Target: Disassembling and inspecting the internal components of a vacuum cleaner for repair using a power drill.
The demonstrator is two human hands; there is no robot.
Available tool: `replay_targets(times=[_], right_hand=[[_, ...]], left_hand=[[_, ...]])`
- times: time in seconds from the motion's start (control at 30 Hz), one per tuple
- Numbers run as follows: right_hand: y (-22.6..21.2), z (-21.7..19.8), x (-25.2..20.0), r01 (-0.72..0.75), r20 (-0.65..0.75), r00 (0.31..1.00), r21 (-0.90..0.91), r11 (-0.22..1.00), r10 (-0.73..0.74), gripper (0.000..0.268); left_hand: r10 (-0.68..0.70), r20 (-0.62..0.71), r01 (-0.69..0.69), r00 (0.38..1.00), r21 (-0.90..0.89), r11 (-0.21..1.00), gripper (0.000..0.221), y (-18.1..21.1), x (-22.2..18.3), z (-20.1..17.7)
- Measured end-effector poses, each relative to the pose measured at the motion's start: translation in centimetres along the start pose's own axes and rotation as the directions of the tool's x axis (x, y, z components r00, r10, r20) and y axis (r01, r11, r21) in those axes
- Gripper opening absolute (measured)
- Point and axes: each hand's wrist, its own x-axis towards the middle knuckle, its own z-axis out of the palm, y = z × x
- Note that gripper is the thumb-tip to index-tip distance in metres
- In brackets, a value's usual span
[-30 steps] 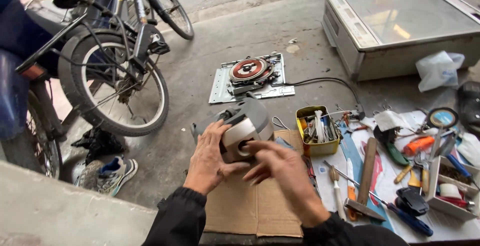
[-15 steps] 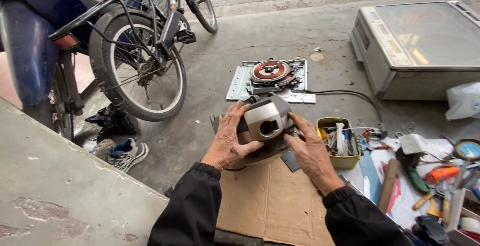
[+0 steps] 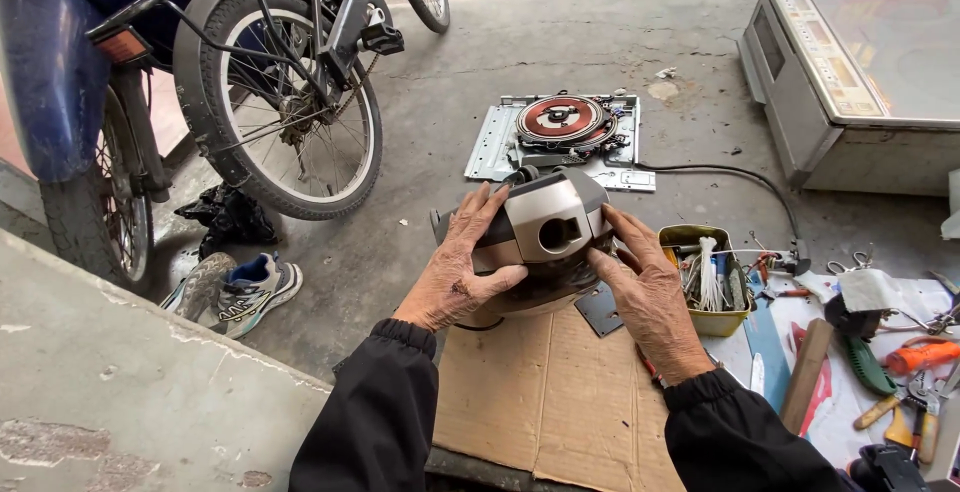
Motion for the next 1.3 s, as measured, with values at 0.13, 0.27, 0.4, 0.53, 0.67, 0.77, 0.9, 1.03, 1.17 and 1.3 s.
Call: replay_targets(times=[0.13,0.27,0.4,0.53,0.67,0.77,0.9,1.03,1.17,1.3], right_hand=[[-0.3,0.0,0.2,-0.033,0.001,0.999,0.040,0.999,0.033,0.063],[0.0,0.4,0.3,-0.064,-0.029,0.997,0.090,0.994,0.066,0.063],[0.7,0.5,0.8,-0.089,-0.046,0.994,0.150,0.985,0.097,0.065],[0.1,0.8,0.9,-0.122,-0.036,0.991,0.207,0.971,0.132,0.062],[0.7,0.5,0.9,-0.131,-0.041,0.989,0.228,0.965,0.144,0.058],[1.6,0.1,1.0,-0.160,-0.065,0.982,0.193,0.968,0.176,0.061],[4.1,1.3,1.3,-0.090,-0.078,0.991,0.189,0.978,0.106,0.067],[3.9,1.8,1.7,-0.079,-0.066,0.994,0.127,0.989,0.088,0.068],[4.5,1.6,2.0,-0.087,-0.059,0.994,0.125,0.988,0.095,0.071],[4.1,1.3,1.7,-0.117,-0.024,0.992,0.113,0.987,0.120,0.078]], left_hand=[[-0.010,-0.026,0.010,1.000,0.008,1.000,0.102,-0.4,0.3,0.1],[-0.038,-0.059,0.036,0.998,-0.033,0.999,0.098,0.7,0.5,0.1],[-0.087,-0.057,0.087,0.995,-0.001,0.996,0.096,1.7,1.0,-0.4],[-0.114,-0.071,0.113,0.991,-0.027,0.993,0.095,2.0,1.3,-0.8],[-0.117,-0.084,0.113,0.990,-0.050,0.992,0.094,3.0,1.0,-0.8],[-0.118,-0.089,0.115,0.989,-0.040,0.993,0.094,3.8,1.4,-0.3],[-0.149,-0.157,0.147,0.976,-0.023,0.989,0.096,4.0,1.9,0.8],[-0.138,-0.247,0.134,0.959,-0.030,0.990,0.098,3.7,2.2,1.7],[-0.134,-0.275,0.136,0.952,-0.013,0.991,0.097,3.4,2.7,2.3],[-0.131,-0.293,0.137,0.947,0.001,0.991,0.093,3.9,2.9,2.4]])
